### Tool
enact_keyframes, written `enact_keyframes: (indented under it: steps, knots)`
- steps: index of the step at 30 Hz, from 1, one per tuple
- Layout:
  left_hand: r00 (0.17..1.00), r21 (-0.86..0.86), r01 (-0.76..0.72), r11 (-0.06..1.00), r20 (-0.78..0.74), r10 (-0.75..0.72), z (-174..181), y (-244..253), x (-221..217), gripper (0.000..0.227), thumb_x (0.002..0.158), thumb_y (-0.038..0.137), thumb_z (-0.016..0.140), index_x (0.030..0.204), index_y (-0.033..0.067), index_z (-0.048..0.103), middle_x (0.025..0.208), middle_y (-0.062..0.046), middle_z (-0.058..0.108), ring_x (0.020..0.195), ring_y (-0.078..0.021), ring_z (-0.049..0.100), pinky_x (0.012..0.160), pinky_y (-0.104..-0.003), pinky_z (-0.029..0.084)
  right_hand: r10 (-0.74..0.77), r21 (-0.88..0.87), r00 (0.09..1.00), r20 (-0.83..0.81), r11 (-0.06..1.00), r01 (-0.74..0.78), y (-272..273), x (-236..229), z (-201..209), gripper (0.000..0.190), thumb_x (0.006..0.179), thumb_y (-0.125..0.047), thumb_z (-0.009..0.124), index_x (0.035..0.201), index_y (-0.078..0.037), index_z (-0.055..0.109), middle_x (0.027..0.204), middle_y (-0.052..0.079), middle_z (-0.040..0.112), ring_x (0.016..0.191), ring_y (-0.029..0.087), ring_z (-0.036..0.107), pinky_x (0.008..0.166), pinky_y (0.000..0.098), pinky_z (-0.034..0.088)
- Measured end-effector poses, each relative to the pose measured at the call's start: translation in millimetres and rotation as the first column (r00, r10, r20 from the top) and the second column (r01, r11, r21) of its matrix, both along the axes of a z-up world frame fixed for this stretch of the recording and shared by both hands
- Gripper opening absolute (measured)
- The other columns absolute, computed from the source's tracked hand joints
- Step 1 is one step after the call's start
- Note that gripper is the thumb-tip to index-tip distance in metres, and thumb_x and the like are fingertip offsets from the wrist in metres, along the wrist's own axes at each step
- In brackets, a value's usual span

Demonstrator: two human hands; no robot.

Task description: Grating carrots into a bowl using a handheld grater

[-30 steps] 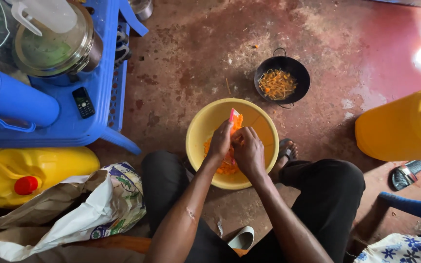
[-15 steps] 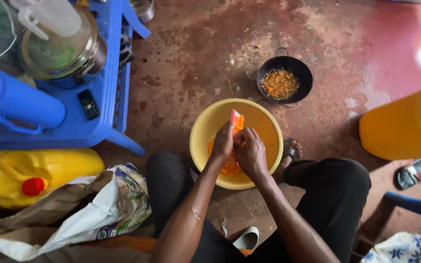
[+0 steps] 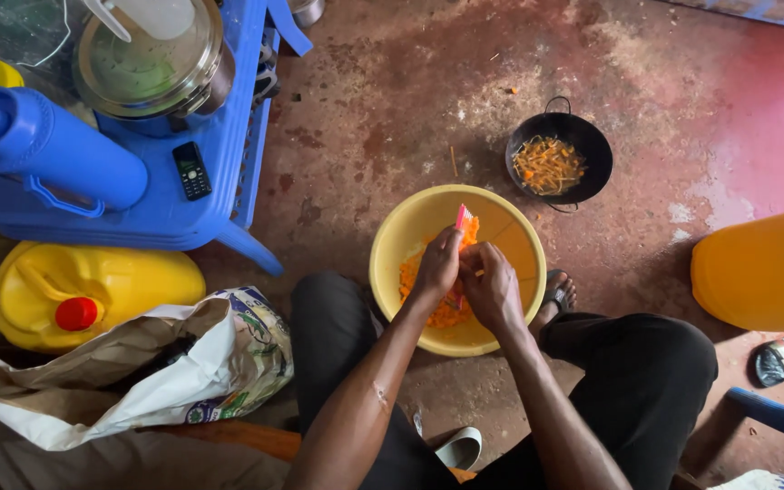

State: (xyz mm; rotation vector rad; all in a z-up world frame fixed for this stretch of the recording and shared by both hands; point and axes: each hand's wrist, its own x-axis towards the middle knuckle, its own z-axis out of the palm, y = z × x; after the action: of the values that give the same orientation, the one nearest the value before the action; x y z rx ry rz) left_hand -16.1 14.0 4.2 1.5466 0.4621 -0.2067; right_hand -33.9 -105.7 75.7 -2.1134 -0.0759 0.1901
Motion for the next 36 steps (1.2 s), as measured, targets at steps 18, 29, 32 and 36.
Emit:
enact_keyframes:
  steps: [18,29,32,36]
  knots:
    - [0.999,-0.031,-0.036,0.999,-0.016,0.035,43,9,3,0.064,0.105,0.052,0.049,0.148,0.0074,0.064,0.154,-0.020,0.061,0.150,-0.0362,0.050,0.128,-0.050,0.033,0.072,-0.084,0.996,-0.057,0.993,-0.077,4,-5,24,0.017,0.095,-0.024,0.073,0.107,-0.012,0.069,0.093,0.012,0.066,0.090,0.040,0.074,0.081,0.0546,0.059]
    - [0.999,-0.042,-0.049,0.998,-0.002,0.048,44,10,1,0.063,0.105,0.050,0.049,0.146,0.0044,0.065,0.153,-0.022,0.061,0.149,-0.0387,0.049,0.128,-0.051,0.034,0.110,-0.106,0.985,-0.133,0.987,-0.124,1,0,25,0.020,0.089,-0.028,0.078,0.102,-0.015,0.069,0.092,0.012,0.067,0.091,0.040,0.074,0.081,0.0551,0.058]
    - [0.999,-0.037,-0.041,0.998,-0.020,0.040,65,10,-3,0.066,0.104,0.053,0.049,0.146,0.0050,0.065,0.153,-0.021,0.061,0.150,-0.0378,0.050,0.128,-0.050,0.034,0.115,-0.108,0.984,-0.137,0.986,-0.130,0,-1,25,0.019,0.089,-0.028,0.078,0.101,-0.016,0.070,0.091,0.010,0.068,0.088,0.038,0.075,0.080,0.0539,0.058]
    - [0.997,-0.045,-0.054,0.998,-0.050,0.051,71,10,-7,0.066,0.104,0.053,0.050,0.147,0.0063,0.064,0.154,-0.020,0.061,0.151,-0.0370,0.048,0.128,-0.051,0.034,0.125,-0.102,0.985,-0.122,0.985,-0.138,0,1,28,0.019,0.090,-0.030,0.076,0.101,-0.016,0.070,0.090,0.011,0.068,0.087,0.037,0.075,0.079,0.0533,0.059]
